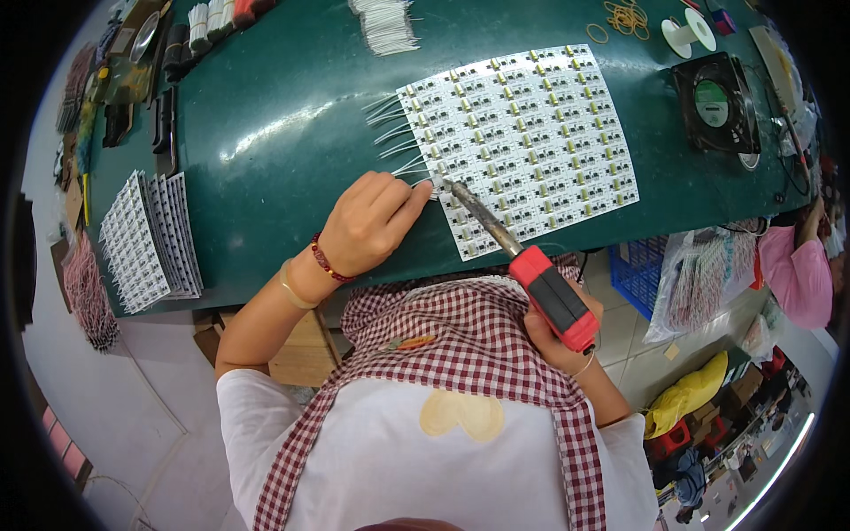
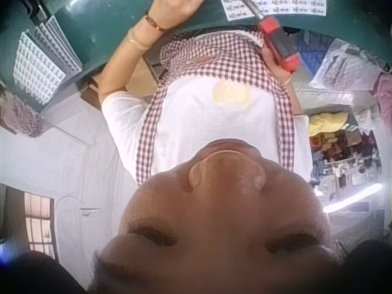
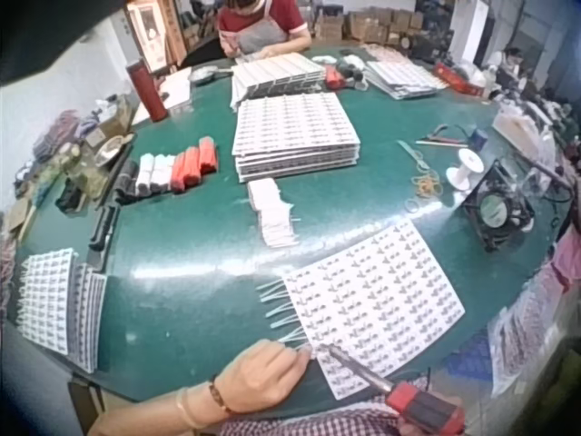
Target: The person solders wires onto circuit board panels using a soldering tool, positioning each wire onto the panels by hand.
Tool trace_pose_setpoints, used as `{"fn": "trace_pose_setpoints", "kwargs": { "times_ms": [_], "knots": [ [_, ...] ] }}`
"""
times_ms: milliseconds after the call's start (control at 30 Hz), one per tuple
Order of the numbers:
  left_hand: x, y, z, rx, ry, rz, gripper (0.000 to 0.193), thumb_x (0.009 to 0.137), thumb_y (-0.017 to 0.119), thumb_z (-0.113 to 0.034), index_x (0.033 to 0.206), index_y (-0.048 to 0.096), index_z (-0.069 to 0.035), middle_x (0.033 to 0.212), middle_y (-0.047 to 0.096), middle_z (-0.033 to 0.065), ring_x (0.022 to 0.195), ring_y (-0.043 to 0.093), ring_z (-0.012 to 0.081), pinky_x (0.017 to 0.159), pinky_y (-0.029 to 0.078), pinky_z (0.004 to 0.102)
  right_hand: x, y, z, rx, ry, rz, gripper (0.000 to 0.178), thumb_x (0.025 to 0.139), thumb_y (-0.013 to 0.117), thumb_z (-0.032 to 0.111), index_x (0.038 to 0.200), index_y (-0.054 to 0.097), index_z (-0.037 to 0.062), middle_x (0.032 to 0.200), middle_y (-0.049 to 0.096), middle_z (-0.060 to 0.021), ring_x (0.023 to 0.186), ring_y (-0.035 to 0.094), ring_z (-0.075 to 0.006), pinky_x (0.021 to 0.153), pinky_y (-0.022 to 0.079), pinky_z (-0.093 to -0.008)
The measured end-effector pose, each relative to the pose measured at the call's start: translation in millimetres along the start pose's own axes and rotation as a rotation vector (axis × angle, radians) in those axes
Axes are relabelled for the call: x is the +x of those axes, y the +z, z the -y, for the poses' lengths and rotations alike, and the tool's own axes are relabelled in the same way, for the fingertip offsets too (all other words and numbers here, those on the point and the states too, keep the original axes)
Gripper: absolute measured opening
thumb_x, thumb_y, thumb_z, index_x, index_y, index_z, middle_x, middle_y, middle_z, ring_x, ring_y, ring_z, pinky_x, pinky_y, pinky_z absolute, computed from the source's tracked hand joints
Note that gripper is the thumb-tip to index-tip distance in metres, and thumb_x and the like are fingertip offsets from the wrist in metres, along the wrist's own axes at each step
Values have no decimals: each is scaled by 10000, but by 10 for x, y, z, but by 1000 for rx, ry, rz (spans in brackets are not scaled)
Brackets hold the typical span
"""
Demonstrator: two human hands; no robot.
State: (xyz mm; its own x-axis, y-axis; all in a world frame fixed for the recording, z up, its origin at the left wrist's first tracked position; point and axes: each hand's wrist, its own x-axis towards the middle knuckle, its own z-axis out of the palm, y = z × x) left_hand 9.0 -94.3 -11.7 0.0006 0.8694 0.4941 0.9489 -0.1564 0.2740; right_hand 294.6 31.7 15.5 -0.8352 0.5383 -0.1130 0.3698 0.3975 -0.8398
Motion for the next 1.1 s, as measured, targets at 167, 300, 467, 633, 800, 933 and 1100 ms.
{"fn": "trace_pose_setpoints", "kwargs": {
  "times_ms": [167, 300, 467, 633, 800, 933, 1100],
  "knots": [
    [-7, 9, -9, 4, -8, 4, 243, 709, 656, 12, 946, 659, 68, 712, 436, 60, 620, 477, 184, 536, 399, 304, -51, -21, -20, 124, 46, -12, 208, 775, 689, 185, 893, 661, 16, 788, 632, -97, 636, 619, -238, 579, 485, -316],
    [-7, 4, -2, 39, 2, 10, 231, 705, 663, 2, 931, 665, 52, 710, 444, 53, 621, 485, 177, 536, 394, 297, -45, -24, 7, 134, 70, 4, 206, 785, 684, 194, 890, 665, 17, 784, 636, -98, 649, 625, -236, 591, 487, -316],
    [-11, -25, -36, 121, 34, -44, 212, 703, 672, -14, 913, 680, 17, 716, 507, 33, 630, 522, 161, 544, 393, 287, -114, -1, -44, 163, 79, -61, 195, 792, 680, 186, 890, 668, 18, 782, 639, -97, 658, 625, -240, 596, 488, -320],
    [-13, -12, -50, 146, 21, -71, 204, 697, 669, -32, 897, 687, 3, 724, 529, 24, 634, 531, 153, 542, 384, 278, -107, -1, -56, 161, 51, -33, 190, 797, 680, 182, 891, 671, 17, 789, 641, -100, 665, 627, -241, 604, 491, -320],
    [-4, -10, -59, 164, 32, -53, 210, 694, 663, -30, 900, 688, 3, 717, 514, 20, 618, 510, 148, 528, 363, 279, -128, 25, -69, 219, 89, -30, 192, 795, 687, 188, 890, 672, 21, 791, 639, -94, 653, 624, -227, 593, 488, -312],
    [-3, -20, -69, 136, 44, -31, 218, 690, 659, -18, 905, 689, 6, 705, 493, 16, 600, 487, 141, 519, 347, 278, -156, 47, -91, 201, 84, -45, 203, 788, 702, 199, 889, 670, 26, 789, 631, -93, 647, 623, -221, 572, 481, -307],
    [6, -13, -71, 135, 52, -25, 223, 689, 656, -10, 908, 688, 10, 697, 478, 16, 601, 480, 139, 518, 347, 277, -128, 45, -81, 153, 70, -24, 206, 785, 708, 203, 896, 670, 34, 787, 627, -91, 634, 620, -224, 556, 476, -310]
  ]
}}
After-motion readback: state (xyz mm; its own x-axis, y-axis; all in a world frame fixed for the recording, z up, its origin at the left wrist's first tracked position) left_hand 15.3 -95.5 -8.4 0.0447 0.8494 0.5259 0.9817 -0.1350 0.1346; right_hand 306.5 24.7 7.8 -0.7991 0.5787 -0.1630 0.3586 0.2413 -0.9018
